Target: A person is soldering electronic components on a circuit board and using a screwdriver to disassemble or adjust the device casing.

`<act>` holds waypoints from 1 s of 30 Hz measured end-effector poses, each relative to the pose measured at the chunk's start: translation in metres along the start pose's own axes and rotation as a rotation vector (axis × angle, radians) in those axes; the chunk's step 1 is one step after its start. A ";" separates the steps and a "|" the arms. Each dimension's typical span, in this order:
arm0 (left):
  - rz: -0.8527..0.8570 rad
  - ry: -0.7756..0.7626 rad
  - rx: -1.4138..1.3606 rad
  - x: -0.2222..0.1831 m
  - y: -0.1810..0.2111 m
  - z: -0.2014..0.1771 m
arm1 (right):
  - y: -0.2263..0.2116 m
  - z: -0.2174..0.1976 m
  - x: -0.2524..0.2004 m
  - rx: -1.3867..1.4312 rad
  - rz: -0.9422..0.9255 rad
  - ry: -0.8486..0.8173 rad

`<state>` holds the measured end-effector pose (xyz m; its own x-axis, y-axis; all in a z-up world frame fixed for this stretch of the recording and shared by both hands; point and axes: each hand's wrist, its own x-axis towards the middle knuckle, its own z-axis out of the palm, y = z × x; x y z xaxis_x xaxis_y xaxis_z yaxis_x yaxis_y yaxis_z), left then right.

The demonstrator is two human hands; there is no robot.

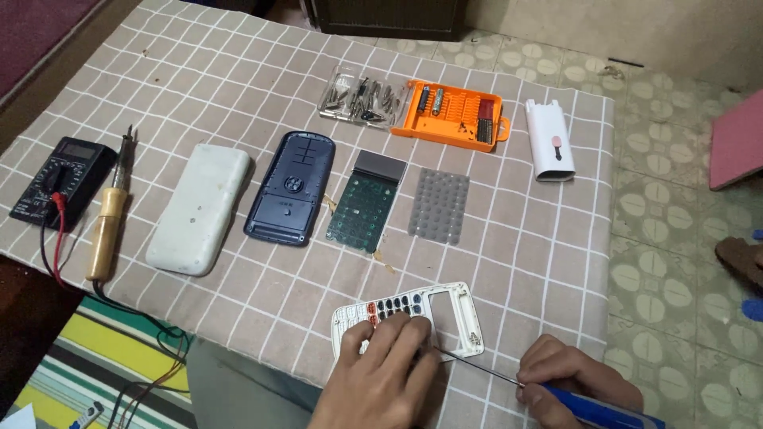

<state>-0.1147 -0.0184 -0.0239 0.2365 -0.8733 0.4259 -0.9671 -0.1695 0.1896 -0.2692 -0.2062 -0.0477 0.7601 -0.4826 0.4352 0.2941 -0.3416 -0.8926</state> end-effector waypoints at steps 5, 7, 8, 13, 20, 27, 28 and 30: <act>-0.049 -0.033 -0.308 0.006 -0.022 -0.030 | -0.001 0.000 0.002 0.024 -0.008 0.021; -1.291 -0.189 -0.539 0.026 -0.045 -0.067 | 0.000 -0.002 0.004 0.025 -0.053 -0.017; -1.289 -0.190 -0.538 0.021 -0.066 -0.067 | 0.000 -0.004 0.001 0.025 -0.054 -0.014; -0.436 0.299 -0.002 0.009 -0.151 -0.058 | 0.006 -0.005 0.003 0.024 -0.069 -0.038; -0.470 0.248 0.034 0.014 -0.170 -0.028 | 0.011 -0.010 -0.001 0.064 -0.073 -0.076; -0.393 0.291 0.131 0.017 -0.159 -0.033 | 0.030 -0.035 0.005 0.058 -0.020 -0.289; -0.376 0.331 0.128 0.018 -0.153 -0.035 | 0.043 -0.050 0.005 0.121 -0.020 -0.492; -0.374 0.334 0.027 0.015 -0.128 -0.036 | 0.021 -0.025 0.007 0.080 -0.046 -0.327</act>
<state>0.0159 0.0063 -0.0096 0.5800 -0.5577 0.5938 -0.8116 -0.4587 0.3619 -0.2721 -0.2370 -0.0606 0.8867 -0.1795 0.4261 0.3673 -0.2861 -0.8850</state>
